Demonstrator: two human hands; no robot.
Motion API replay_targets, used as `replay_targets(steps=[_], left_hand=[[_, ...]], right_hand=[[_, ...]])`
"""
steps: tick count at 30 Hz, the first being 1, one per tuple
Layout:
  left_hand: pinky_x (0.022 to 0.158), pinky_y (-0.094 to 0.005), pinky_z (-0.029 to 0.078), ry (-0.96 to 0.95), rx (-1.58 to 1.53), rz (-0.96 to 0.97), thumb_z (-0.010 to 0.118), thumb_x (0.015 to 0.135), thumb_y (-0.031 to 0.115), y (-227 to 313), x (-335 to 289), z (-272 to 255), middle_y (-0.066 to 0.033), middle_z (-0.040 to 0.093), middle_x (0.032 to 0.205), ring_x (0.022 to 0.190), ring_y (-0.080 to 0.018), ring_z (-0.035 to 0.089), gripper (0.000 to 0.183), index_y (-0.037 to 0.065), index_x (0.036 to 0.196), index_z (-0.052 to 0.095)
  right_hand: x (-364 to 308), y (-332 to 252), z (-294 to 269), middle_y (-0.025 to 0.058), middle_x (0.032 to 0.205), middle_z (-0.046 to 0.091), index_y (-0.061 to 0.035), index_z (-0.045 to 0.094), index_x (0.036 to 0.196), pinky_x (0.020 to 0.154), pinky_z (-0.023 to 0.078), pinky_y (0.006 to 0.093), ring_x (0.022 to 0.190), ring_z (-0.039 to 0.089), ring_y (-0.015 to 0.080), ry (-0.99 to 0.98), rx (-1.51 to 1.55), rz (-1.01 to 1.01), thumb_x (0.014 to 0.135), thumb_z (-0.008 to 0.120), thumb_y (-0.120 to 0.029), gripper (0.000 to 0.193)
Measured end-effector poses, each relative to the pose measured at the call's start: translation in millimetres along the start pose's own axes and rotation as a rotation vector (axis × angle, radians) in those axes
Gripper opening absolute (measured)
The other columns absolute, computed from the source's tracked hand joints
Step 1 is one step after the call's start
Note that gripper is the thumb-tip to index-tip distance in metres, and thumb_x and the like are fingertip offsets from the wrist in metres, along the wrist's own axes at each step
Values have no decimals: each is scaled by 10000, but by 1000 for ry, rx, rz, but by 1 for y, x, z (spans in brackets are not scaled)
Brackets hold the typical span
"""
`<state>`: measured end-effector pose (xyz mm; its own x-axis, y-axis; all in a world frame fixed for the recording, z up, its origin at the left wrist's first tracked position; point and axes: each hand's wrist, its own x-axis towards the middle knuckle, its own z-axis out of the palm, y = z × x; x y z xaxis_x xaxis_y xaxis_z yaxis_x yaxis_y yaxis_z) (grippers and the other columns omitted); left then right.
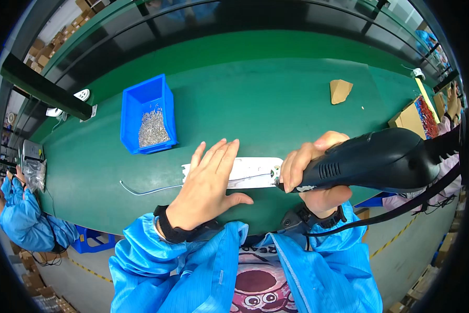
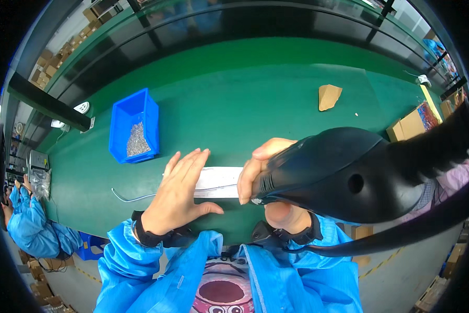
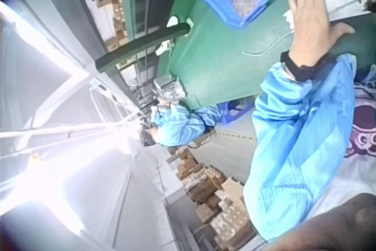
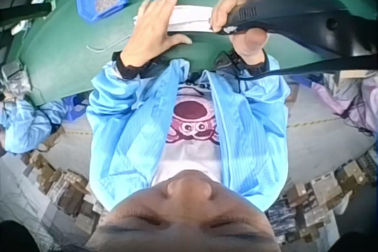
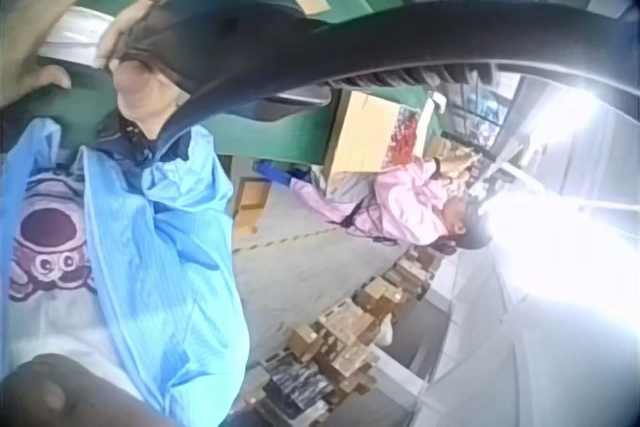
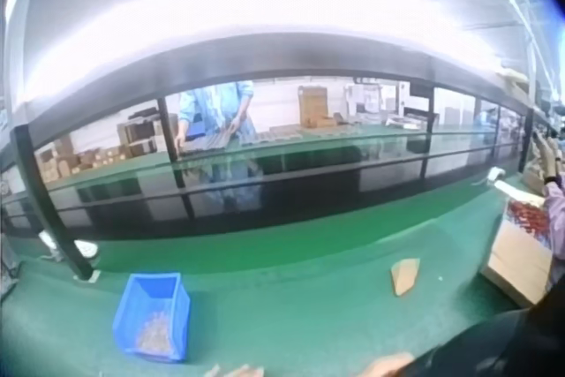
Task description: Manually assemble components of an electronic device using a power screwdriver.
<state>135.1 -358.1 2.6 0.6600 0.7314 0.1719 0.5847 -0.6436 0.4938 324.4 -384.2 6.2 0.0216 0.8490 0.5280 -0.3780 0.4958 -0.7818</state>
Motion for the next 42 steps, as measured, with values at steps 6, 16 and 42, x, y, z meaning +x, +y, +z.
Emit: replay_targets(steps=[6, 16, 42], left_hand=[[993, -496, 251, -6, 55, -2, 783, 555, 262, -6, -2, 3, -136, 515, 1135, 1124, -302, 452, 814, 19, 1217, 375], [998, -499, 227, -6, 42, 9, 759, 592, 261, -7, 0, 3, -111, 543, 1083, 1117, -278, 466, 638, 29, 1113, 473], [990, -510, 227, -45, 21, -7, 736, 625, 231, -15, 2, 7, -123, 520, 1110, 1137, -283, 442, 596, 15, 1109, 465]], right_hand=[[2, 3, 1, 79, 581, 492, -60, 313, 1086, 415, 425, 253, 427, 492, 153, -7, -34, 9, 740, 484, -635, 693], [-1, 2, -5, 84, 582, 495, -52, 308, 1087, 418, 426, 247, 436, 493, 148, -21, -67, 34, 737, 477, -644, 709], [5, 15, -24, 100, 616, 504, -47, 284, 1100, 453, 443, 272, 452, 494, 158, -230, 16, 55, 740, 500, -631, 719]])
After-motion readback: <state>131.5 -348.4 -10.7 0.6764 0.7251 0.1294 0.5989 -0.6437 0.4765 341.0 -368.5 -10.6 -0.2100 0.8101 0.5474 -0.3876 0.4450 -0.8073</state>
